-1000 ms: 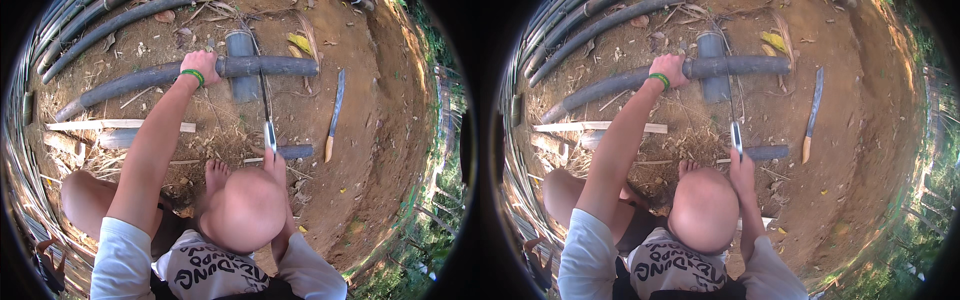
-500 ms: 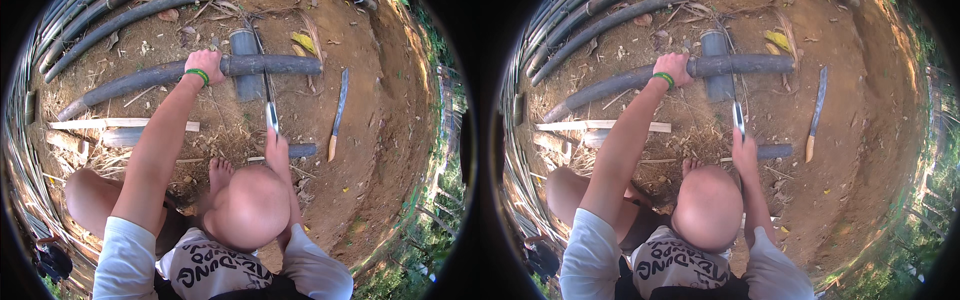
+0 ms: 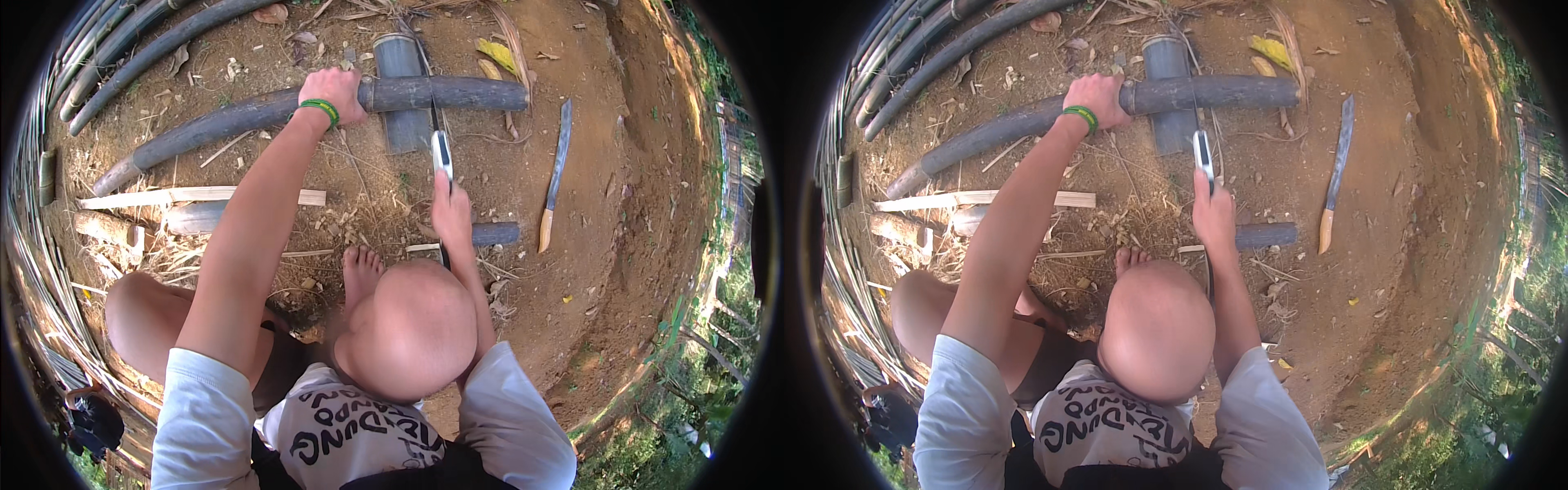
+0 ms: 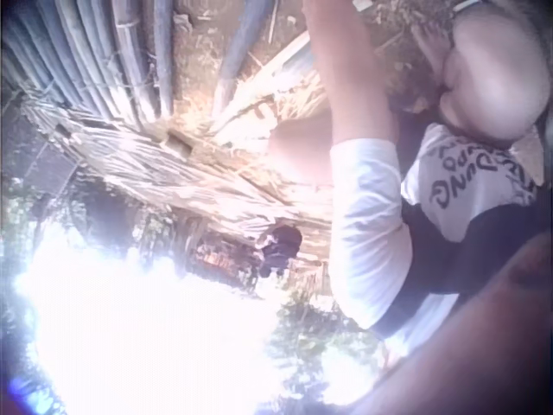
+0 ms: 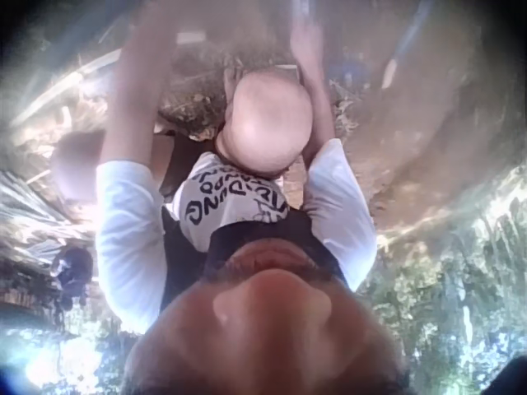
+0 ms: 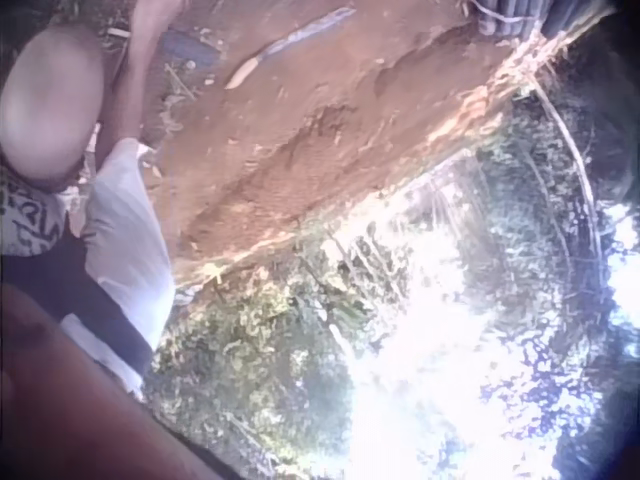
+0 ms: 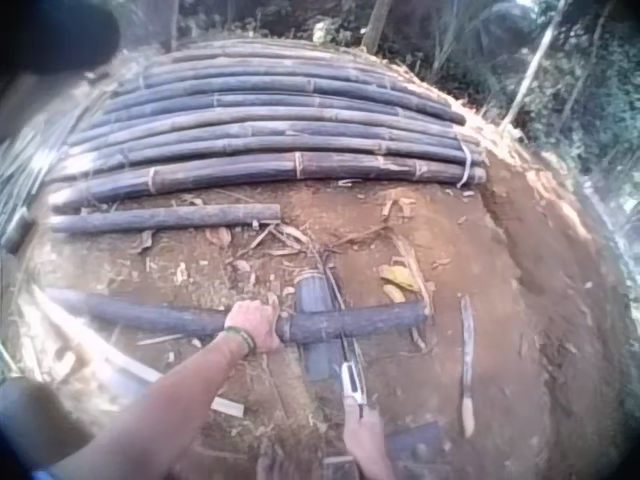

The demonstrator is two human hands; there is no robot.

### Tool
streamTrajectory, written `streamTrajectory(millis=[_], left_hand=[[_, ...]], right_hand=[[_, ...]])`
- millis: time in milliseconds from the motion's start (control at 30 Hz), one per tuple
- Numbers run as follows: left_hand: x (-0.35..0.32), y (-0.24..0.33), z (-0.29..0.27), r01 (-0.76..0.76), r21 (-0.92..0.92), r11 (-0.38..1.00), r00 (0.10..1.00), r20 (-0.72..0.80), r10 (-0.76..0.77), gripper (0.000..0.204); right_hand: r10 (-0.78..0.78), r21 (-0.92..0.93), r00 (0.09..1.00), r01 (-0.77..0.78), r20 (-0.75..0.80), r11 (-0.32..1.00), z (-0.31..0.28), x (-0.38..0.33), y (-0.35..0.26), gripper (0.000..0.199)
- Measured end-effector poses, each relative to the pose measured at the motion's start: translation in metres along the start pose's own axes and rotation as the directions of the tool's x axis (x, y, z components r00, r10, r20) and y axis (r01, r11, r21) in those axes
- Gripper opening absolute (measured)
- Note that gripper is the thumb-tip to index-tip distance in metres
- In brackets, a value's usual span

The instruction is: The person saws a piece of bamboo by hand, holding the bamboo piece steady against the ground.

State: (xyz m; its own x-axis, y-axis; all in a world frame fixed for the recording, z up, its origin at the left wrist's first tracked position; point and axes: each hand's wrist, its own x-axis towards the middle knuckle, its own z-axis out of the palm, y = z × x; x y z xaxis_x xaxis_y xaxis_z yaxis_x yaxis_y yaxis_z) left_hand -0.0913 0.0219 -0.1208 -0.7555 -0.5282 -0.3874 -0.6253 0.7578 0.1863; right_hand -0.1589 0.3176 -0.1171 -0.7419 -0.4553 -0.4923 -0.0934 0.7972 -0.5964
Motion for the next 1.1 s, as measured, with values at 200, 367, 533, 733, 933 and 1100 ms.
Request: streamTrajectory(millis=[200, 367, 533, 733, 933, 1100], left_hand=[[0.003, 0.009, -0.001, -0.002, 0.001, 1.000, 1.000, 0.013, 0.002, 0.059], [-0.002, -0.002, -0.003, -0.040, -0.005, 0.999, 0.997, 0.058, 0.040, 0.065], [-0.006, 0.007, -0.005, -0.078, -0.010, 0.997, 0.996, 0.051, 0.078, 0.067], [-0.008, 0.007, -0.004, -0.039, 0.009, 0.999, 0.998, 0.059, 0.038, 0.064], [-0.011, 0.016, -0.001, -0.036, 0.061, 0.997, 0.999, 0.029, 0.034, 0.074], [-0.023, 0.020, 0.008, -0.043, 0.065, 0.997, 0.998, -0.044, 0.046, 0.075]], right_hand=[[0.094, 0.099, 0.995, -0.096, 0.020, 0.990, -0.027, -0.147, 0.091, 0.047], [-0.032, 0.026, 0.998, 0.033, -0.059, 0.999, 0.023, 0.000, 0.021, 0.057], [-0.080, 0.026, 0.984, 0.085, -0.162, 0.996, 0.018, 0.035, 0.042, 0.064], [0.082, 0.036, 0.949, -0.074, -0.303, 0.997, -0.004, -0.091, 0.137, 0.050], [0.167, -0.162, 0.835, -0.290, -0.523, 0.943, -0.024, -0.125, 0.186, 0.054], [0.275, 0.001, 0.619, -0.405, -0.735, 0.914, -0.037, -0.155, 0.223, 0.057]])
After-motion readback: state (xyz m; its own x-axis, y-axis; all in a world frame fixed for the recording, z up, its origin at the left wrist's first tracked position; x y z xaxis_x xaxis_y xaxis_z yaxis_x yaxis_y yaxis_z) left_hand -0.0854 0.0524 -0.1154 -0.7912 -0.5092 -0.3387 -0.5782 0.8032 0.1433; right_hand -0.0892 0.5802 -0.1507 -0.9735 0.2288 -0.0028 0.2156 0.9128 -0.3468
